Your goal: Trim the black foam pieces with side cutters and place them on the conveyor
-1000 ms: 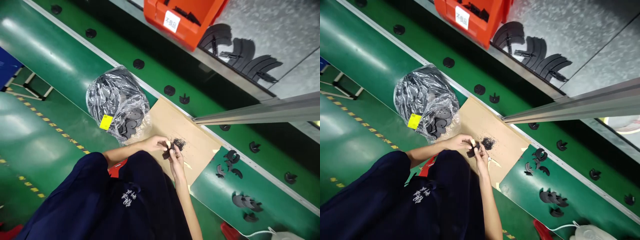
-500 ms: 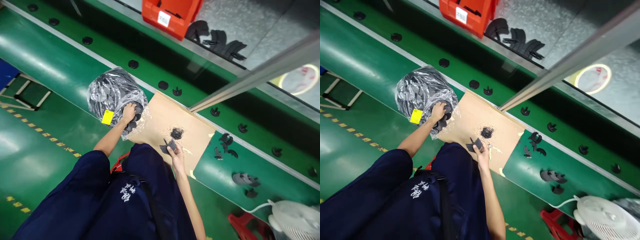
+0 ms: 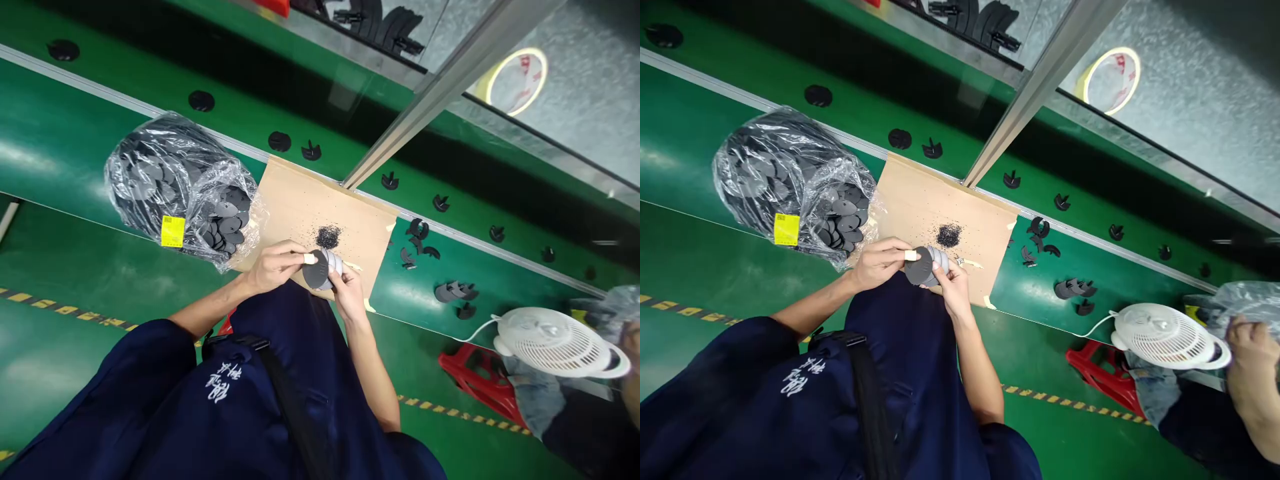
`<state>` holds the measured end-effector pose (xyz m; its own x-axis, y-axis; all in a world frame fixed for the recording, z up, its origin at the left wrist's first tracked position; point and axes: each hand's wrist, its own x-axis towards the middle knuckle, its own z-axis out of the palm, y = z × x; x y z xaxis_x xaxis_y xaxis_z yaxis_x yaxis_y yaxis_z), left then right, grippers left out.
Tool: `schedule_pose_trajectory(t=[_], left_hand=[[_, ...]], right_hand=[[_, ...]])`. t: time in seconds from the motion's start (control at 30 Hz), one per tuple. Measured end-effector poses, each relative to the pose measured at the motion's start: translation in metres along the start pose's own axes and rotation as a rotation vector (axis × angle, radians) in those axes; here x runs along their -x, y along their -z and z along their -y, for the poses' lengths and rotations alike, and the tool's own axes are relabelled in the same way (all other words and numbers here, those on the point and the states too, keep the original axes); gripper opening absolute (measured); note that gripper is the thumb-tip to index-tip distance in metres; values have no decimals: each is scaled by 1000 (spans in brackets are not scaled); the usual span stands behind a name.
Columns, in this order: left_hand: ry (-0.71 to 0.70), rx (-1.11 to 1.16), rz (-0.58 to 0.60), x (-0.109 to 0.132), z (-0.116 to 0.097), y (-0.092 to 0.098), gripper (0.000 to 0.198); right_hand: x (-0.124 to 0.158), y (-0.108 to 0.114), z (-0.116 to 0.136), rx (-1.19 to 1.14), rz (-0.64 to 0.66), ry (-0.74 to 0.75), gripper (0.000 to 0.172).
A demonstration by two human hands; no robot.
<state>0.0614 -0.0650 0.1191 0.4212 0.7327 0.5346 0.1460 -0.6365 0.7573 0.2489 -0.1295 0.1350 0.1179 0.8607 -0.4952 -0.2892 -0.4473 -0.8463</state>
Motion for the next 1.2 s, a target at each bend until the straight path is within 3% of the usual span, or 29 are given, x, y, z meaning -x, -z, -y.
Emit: schedule_pose_trajectory(t=[0.13, 0.43, 0.8, 0.9, 1.0, 1.1, 1.2], left_hand=[[-86, -63, -5, 1, 0, -5, 33], [-53, -140, 44, -1, -1, 2, 34], [-83, -127, 84, -1, 0, -1, 35], [42, -1, 67, -1, -6, -3, 34], [305, 186, 40, -1, -12, -7, 39], [523, 269, 114, -2, -17, -11, 48], [564, 237, 190, -4, -18, -11, 38]], right_hand=[[4, -1, 5, -33, 32, -28, 51], [5, 2, 5, -68, 42, -75, 47], [8, -2, 5, 12, -15, 59, 46], [8, -3, 3, 54, -61, 119, 41], [10, -5, 2, 128, -79, 164, 38], [13, -7, 2, 228, -100, 223, 35], [14, -5, 4, 351, -96, 287, 32]])
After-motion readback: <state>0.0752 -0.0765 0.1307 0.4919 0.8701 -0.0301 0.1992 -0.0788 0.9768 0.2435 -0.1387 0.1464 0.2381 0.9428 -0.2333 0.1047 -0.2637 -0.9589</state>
